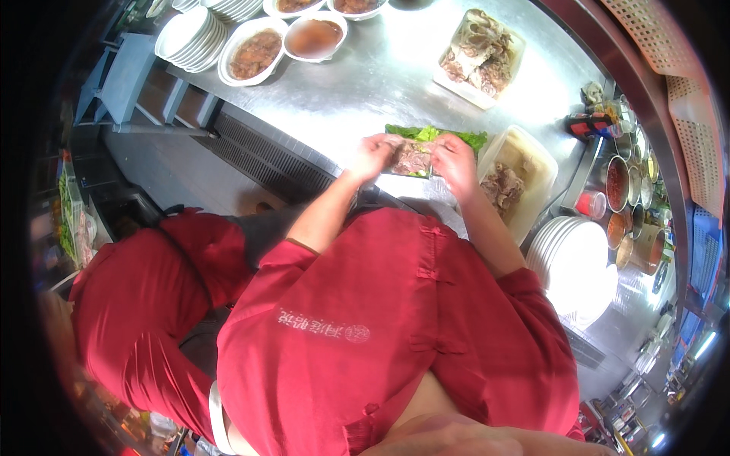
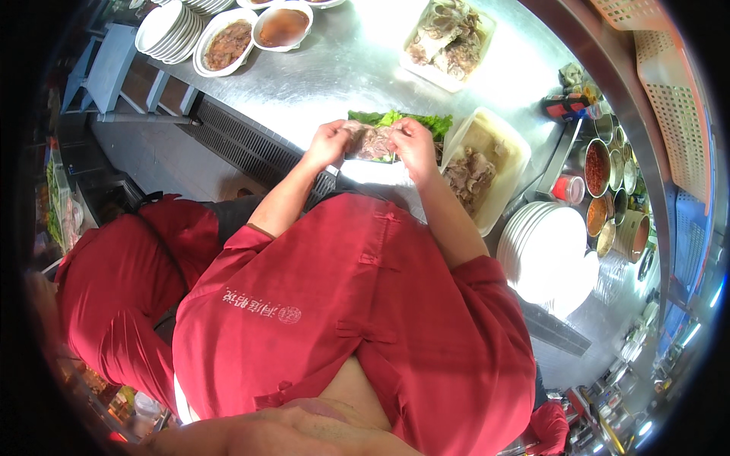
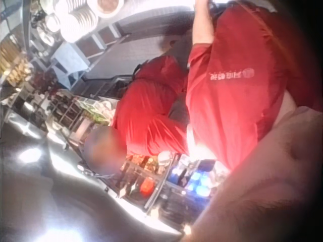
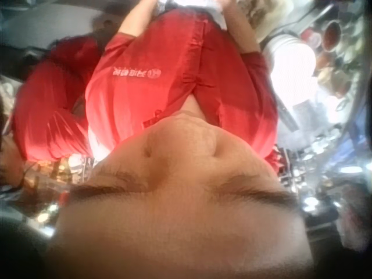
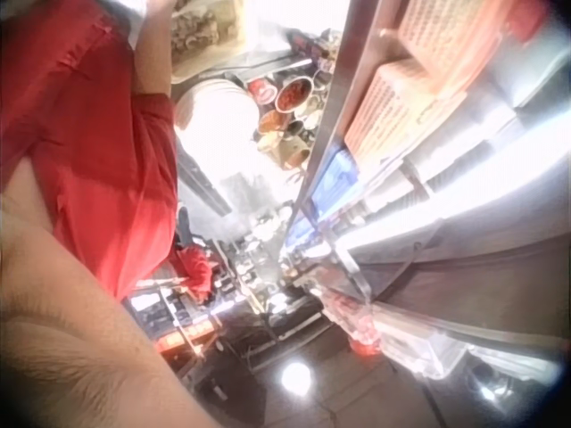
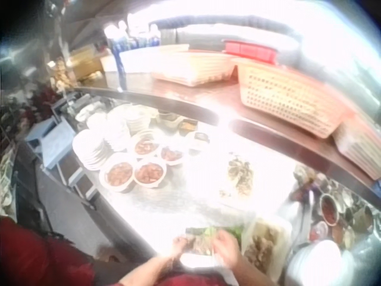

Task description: The person places green leaves on a plate, then adds sliced meat on top of the leaves. They continue layering meat and leaves, then move to a refrigerated display to retrieve a packaged item and return to the counter.

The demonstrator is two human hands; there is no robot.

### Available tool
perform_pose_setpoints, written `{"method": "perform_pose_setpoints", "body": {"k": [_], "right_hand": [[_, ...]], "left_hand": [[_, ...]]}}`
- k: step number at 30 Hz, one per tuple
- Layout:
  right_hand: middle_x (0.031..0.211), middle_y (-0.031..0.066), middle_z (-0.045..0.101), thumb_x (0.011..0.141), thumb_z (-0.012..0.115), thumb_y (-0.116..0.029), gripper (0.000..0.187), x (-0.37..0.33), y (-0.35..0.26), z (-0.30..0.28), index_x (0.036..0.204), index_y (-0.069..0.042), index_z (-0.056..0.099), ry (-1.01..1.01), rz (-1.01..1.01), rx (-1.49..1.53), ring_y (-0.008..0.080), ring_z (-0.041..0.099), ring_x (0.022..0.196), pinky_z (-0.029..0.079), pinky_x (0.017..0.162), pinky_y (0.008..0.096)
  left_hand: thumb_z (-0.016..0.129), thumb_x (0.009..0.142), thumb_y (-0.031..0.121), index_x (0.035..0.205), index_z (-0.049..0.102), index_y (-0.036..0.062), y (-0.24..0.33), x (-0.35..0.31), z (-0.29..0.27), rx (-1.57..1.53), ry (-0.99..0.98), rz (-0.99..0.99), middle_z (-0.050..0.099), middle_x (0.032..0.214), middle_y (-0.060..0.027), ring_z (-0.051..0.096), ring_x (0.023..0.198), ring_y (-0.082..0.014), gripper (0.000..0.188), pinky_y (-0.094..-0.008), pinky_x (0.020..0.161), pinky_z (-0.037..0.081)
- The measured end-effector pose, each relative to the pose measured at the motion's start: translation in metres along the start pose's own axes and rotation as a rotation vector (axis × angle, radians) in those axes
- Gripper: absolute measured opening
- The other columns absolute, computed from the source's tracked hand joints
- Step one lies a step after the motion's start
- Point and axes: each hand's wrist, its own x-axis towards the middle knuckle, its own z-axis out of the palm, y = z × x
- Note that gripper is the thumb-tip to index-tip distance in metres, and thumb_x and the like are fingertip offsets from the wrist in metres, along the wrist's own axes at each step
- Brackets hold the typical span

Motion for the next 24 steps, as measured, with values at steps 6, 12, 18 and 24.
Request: {"method": "perform_pose_setpoints", "body": {"k": [6,12,18,24], "right_hand": [[0.107,0.0148,0.072,0.092,0.07,-0.008,0.035,0.006,0.007,0.002,0.125,0.001,0.064,-0.063,-0.192,-0.884,0.0198,0.069,0.092,0.055,0.078,0.0287],[0.111,0.0131,0.071,0.094,0.069,-0.016,0.041,0.002,0.015,0.015,0.132,-0.003,0.062,-0.333,-0.045,-0.247,0.0163,0.067,0.096,0.053,0.085,0.0307],[0.104,0.0083,0.069,0.098,0.064,-0.009,0.027,-0.003,0.024,0.011,0.121,0.004,0.062,-0.362,-0.047,-0.514,0.0118,0.063,0.087,0.053,0.077,0.0273],[0.094,0.0099,0.072,0.094,0.069,-0.011,0.026,-0.014,0.022,0.002,0.117,0.001,0.067,-0.048,-0.012,-0.575,0.0133,0.063,0.081,0.051,0.072,0.0305]], "left_hand": [[0.056,0.103,0.018,0.094,0.07,0.0031,0.003,-0.005,-0.027,0.024,-0.084,-0.22,0.061,0.07,0.0022,0.048,0.057,-0.0062,0.022,-0.0226,0.052,0.037],[0.059,0.104,0.022,0.097,0.07,0.0026,0.002,-0.012,0.007,0.103,-0.267,-0.156,0.061,0.079,0.0026,0.049,0.067,-0.0067,0.023,-0.0243,0.061,0.04],[0.063,0.101,0.022,0.103,0.07,-0.0027,0.006,-0.03,0.012,0.349,-0.336,-0.05,0.07,0.087,-0.0043,0.058,0.081,-0.0109,0.026,-0.031,0.075,0.049],[0.06,0.096,0.019,0.096,0.072,-0.0019,0.017,-0.044,-0.014,0.541,0.057,-0.218,0.07,0.082,-0.0085,0.062,0.077,-0.0156,0.024,-0.0308,0.072,0.049]]}}
